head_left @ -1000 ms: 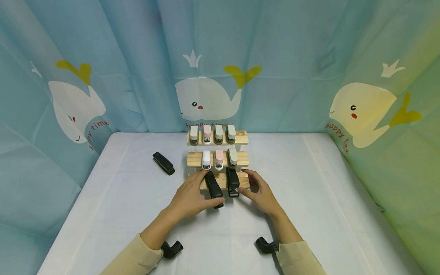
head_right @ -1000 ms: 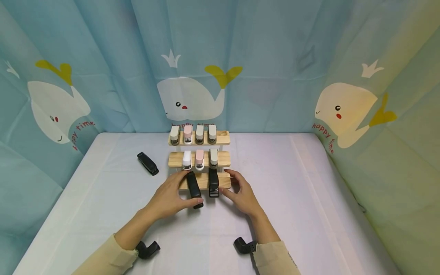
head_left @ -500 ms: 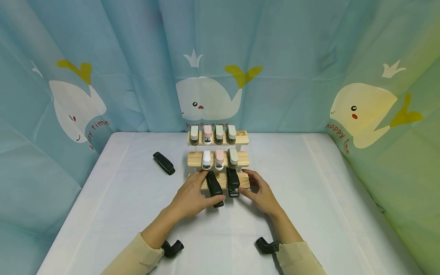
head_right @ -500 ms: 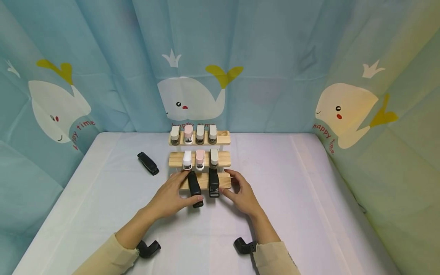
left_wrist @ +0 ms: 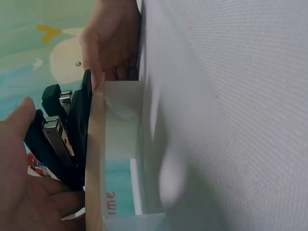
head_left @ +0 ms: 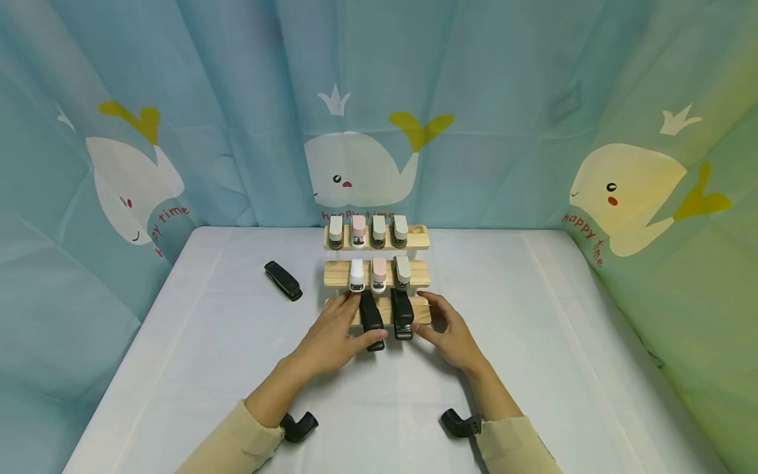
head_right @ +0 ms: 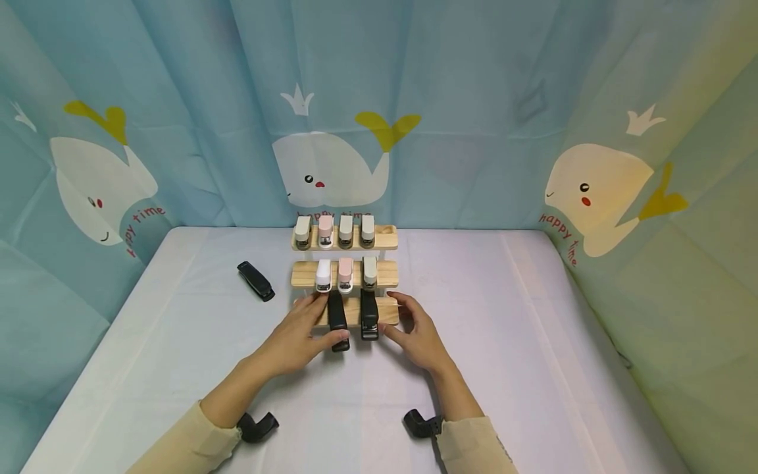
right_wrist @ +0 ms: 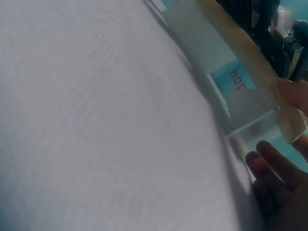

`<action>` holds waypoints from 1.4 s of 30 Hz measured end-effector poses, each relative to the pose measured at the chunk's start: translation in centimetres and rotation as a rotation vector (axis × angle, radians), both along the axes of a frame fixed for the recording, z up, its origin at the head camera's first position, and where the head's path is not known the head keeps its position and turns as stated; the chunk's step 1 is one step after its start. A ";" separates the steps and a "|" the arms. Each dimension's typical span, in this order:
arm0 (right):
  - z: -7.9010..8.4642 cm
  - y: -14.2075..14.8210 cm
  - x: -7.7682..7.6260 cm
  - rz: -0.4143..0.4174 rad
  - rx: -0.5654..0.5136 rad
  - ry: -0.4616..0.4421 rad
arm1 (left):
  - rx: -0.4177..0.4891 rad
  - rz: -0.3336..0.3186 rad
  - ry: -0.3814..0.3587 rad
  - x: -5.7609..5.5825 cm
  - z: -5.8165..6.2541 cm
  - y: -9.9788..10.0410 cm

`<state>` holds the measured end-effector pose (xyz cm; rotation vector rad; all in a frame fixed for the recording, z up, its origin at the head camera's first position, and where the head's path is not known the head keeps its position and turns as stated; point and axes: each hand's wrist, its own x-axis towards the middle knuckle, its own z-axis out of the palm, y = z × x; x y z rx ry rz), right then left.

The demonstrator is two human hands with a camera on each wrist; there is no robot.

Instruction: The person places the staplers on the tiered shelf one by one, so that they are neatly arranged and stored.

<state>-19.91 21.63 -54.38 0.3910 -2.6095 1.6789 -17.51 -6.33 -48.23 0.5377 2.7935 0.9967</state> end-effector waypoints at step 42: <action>0.1 0.0 0.0 0.014 -0.014 0.007 | -0.046 -0.004 0.105 -0.3 0.0 1.5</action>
